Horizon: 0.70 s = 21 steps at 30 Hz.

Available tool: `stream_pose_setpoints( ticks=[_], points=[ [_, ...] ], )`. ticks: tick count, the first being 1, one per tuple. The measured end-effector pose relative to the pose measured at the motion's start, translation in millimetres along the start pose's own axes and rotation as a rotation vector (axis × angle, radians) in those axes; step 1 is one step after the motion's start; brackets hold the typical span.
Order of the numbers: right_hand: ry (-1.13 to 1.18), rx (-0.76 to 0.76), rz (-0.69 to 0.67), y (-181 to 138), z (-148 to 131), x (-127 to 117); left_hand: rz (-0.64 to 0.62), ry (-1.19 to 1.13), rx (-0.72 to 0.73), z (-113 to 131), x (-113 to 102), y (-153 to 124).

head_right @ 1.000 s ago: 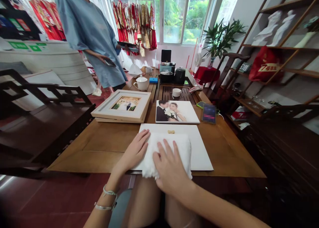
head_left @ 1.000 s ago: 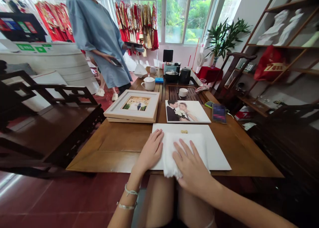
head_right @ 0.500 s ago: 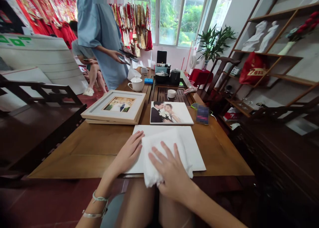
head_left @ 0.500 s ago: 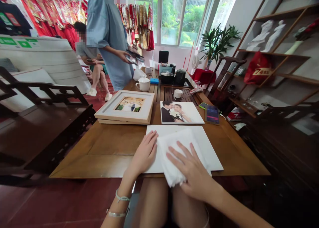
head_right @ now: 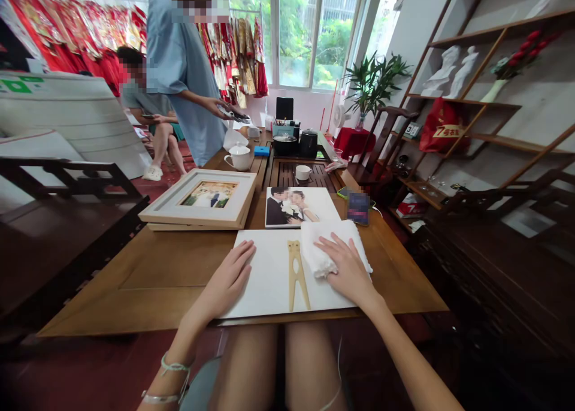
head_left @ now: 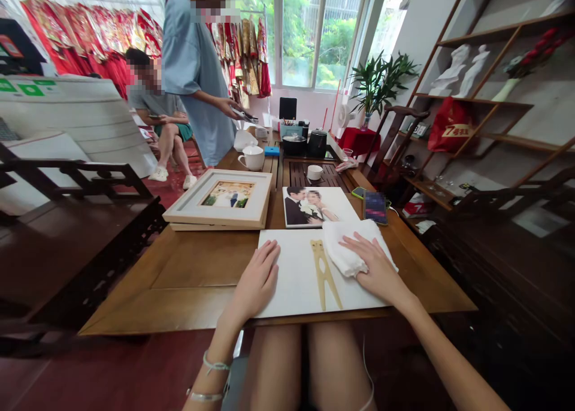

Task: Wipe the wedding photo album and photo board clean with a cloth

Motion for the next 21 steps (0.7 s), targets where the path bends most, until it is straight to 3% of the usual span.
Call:
stream_pose_setpoints(
  ticks=[4,9,14,18,21],
  points=[
    [0.02,-0.094,-0.042,-43,-21,-3,0.004,-0.001,0.021,1,0,0],
    [0.134,-0.217,-0.223,-78,-32,-16,0.013,0.0,0.031,0,0,0],
    [0.238,-0.248,-0.28,-47,-6,-19,0.035,0.002,0.033,-2,0,-1],
    [0.143,-0.077,-0.169,-8,7,-6,0.021,0.006,0.024,-2,2,0],
    [0.015,0.067,-0.109,6,-5,5,0.012,0.01,0.019,-2,1,0]
  ],
)
Point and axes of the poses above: each hand's wrist, its own y-axis towards the middle knuckle, its own x-axis out of the palm, z = x × y, the point moved 8 cm from there along y, towards the middle knuckle, and after that the axes turned 1 degree about -y, right-handed, at the moved point
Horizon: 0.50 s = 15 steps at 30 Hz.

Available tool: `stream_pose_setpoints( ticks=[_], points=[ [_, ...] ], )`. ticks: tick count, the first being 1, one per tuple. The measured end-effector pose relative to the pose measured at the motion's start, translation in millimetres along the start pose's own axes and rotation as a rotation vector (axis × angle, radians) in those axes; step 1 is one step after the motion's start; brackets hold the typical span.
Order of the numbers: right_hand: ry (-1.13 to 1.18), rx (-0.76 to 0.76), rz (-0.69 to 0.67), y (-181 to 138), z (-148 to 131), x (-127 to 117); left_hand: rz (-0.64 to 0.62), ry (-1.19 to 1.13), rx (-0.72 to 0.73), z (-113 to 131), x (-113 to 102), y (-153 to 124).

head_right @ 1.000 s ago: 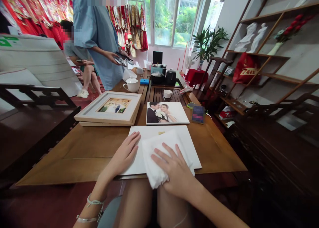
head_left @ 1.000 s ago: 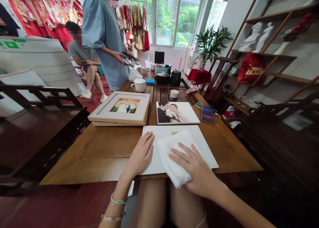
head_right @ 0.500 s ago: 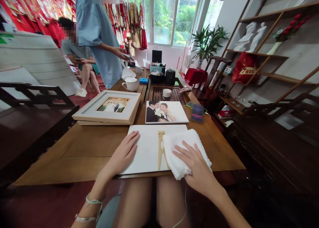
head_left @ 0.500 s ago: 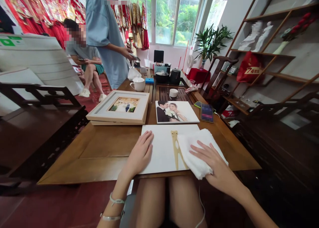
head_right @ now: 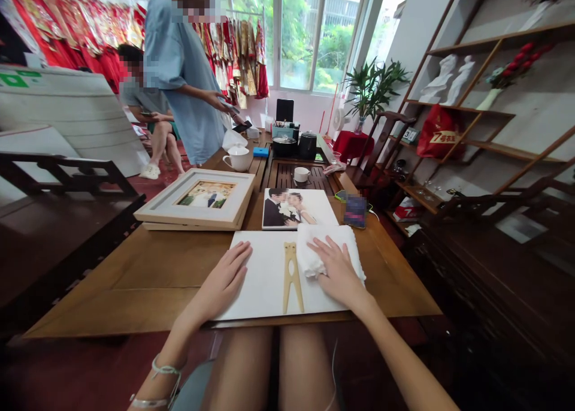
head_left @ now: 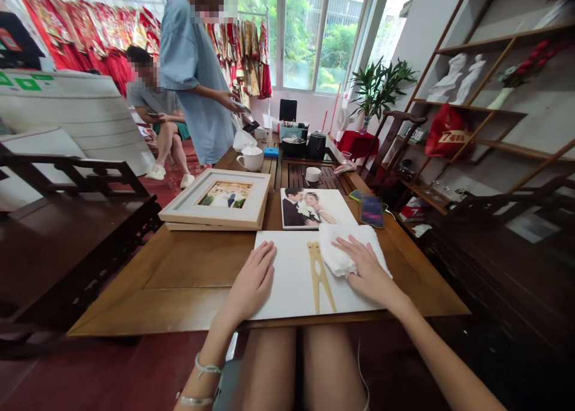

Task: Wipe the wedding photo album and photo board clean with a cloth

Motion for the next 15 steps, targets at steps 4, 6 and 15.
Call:
stream_pose_setpoints(
  ticks=[4,6,15],
  points=[
    [-0.104,0.04,0.033,-10,-40,12,0.002,-0.002,-0.004,1,-1,0],
    [-0.137,-0.049,0.014,-25,-66,19,-0.002,-0.003,0.001,2,-1,0],
    [0.035,-0.48,-0.318,-57,-113,17,-0.042,0.019,0.02,1,1,0]
  ],
)
Point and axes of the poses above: each hand's wrist, its own y-axis towards the middle knuckle, its own x-axis out of the palm, z = x × y, the point moved 8 cm from there along y, towards the middle knuckle, and after that the axes turned 1 degree about -y, right-handed, at the moved point
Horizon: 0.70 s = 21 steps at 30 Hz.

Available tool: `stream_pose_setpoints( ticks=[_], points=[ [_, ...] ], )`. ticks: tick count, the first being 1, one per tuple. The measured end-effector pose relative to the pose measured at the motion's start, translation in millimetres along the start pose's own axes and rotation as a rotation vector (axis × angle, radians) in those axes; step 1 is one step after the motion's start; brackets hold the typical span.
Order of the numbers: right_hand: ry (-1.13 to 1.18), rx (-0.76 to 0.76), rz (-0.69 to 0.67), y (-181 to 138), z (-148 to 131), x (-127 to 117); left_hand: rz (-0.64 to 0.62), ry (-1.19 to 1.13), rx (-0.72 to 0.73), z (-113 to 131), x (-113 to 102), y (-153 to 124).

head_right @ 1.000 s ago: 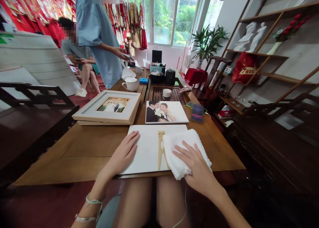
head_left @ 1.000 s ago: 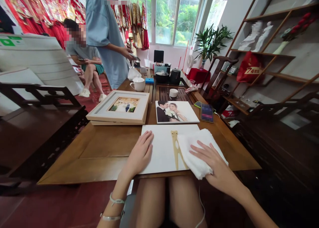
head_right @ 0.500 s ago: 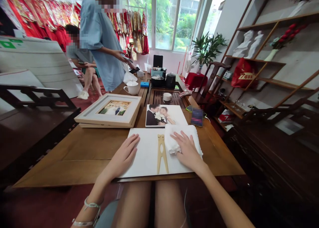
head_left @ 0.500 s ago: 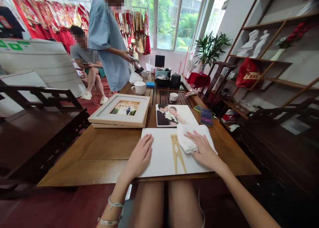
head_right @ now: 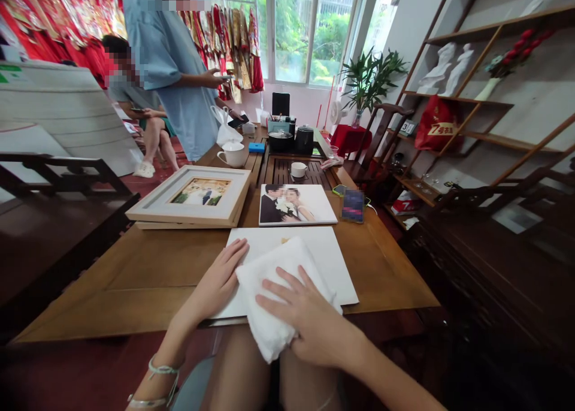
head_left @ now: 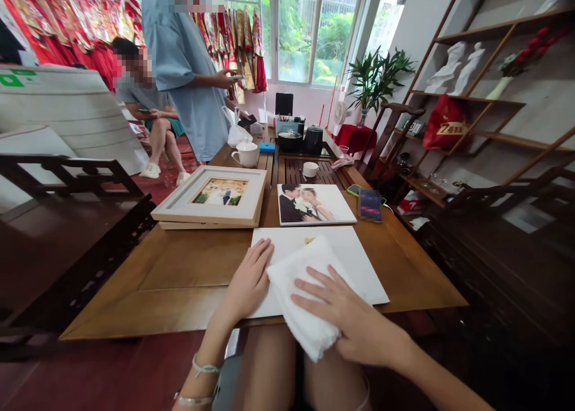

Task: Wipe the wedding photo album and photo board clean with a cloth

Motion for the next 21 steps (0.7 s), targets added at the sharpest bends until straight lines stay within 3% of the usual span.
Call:
stream_pose_setpoints(
  ticks=[4,9,13,18,21],
  points=[
    [0.074,0.036,0.092,10,44,-21,0.016,-0.01,-0.011,1,-2,0],
    [-0.02,0.277,0.26,27,78,-31,0.039,-0.028,-0.018,1,-3,1],
    [-0.172,0.359,0.254,33,41,-14,0.047,-0.036,-0.022,1,-3,0],
    [-0.168,0.135,0.146,30,-41,18,0.017,-0.047,-0.012,3,-4,-1],
    [-0.148,0.148,0.132,35,-48,12,0.009,-0.048,-0.016,4,-5,-1]
  ],
)
Point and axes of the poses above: each hand's wrist, its own y-axis towards the middle knuckle, its own x-axis out of the palm, z = x × y, the point moved 8 cm from there along y, towards the middle knuckle, and after that the axes turned 1 degree about -y, right-handed, at the moved point
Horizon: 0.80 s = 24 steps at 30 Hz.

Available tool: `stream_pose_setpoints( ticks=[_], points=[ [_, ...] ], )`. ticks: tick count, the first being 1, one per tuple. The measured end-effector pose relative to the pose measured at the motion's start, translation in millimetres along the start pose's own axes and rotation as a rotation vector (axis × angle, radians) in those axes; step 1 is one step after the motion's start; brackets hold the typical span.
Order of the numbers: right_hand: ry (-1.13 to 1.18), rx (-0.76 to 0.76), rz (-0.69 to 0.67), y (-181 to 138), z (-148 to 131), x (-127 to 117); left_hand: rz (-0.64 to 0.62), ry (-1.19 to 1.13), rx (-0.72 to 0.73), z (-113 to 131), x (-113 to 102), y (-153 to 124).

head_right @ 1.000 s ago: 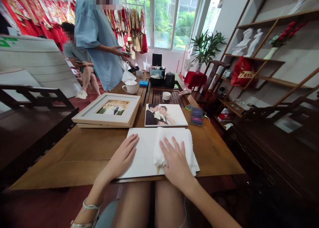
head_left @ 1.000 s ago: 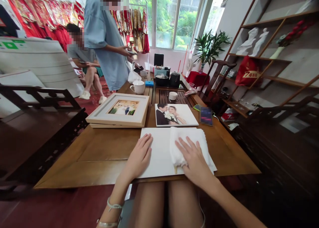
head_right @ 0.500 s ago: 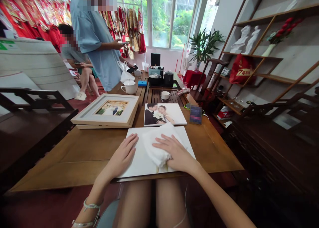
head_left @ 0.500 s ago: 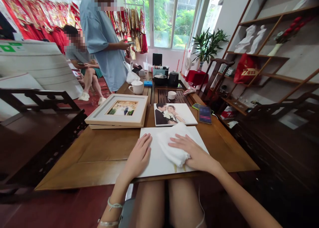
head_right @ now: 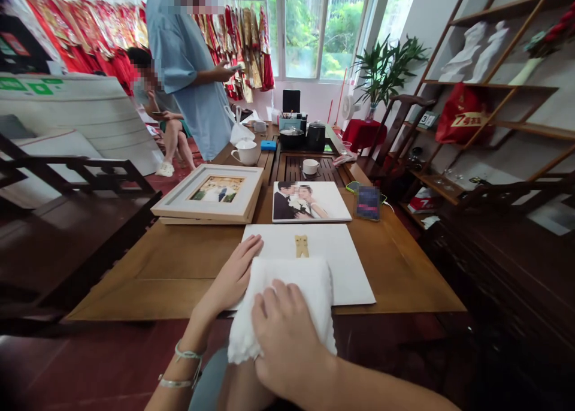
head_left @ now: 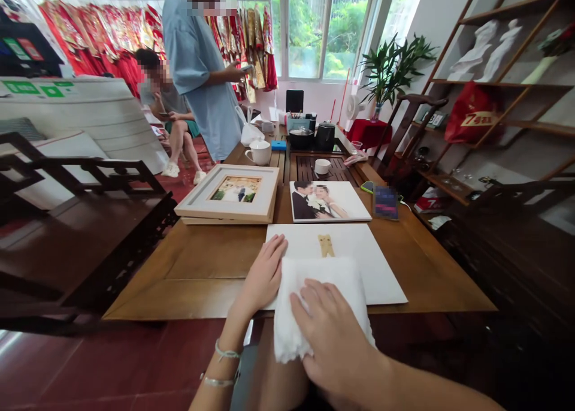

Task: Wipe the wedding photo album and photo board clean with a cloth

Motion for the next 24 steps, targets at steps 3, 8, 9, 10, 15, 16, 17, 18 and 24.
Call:
stream_pose_setpoints(
  ticks=[3,8,9,10,15,16,17,18,24],
  points=[
    [-0.036,0.112,0.051,22,26,-14,0.009,-0.006,-0.006,1,0,1],
    [-0.158,0.233,0.119,53,53,-10,0.016,-0.022,-0.014,0,1,0],
    [-0.167,0.237,0.124,54,50,-5,0.01,-0.027,-0.014,-1,1,0],
    [-0.17,0.236,0.131,53,44,-1,0.006,-0.033,-0.011,-1,1,0],
    [-0.12,0.154,0.103,28,2,18,0.029,-0.048,0.016,1,-2,-1],
    [-0.099,0.117,0.082,21,-3,19,0.032,-0.046,0.016,1,-2,-1],
    [-0.07,0.077,0.062,15,-7,18,0.033,-0.043,0.015,2,-2,-1],
    [-0.035,0.038,0.045,10,-7,17,0.031,-0.039,0.013,2,-2,0],
    [0.171,0.072,0.045,21,56,-9,0.032,-0.002,0.001,0,1,0]
  ],
)
Point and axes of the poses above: each hand's wrist, its own y-axis towards the middle knuckle, its own x-axis out of the palm, z = x × y, the point moved 8 cm from there along y, towards the middle knuckle, and after that the axes turned 1 degree about -y, right-handed, at the moved point
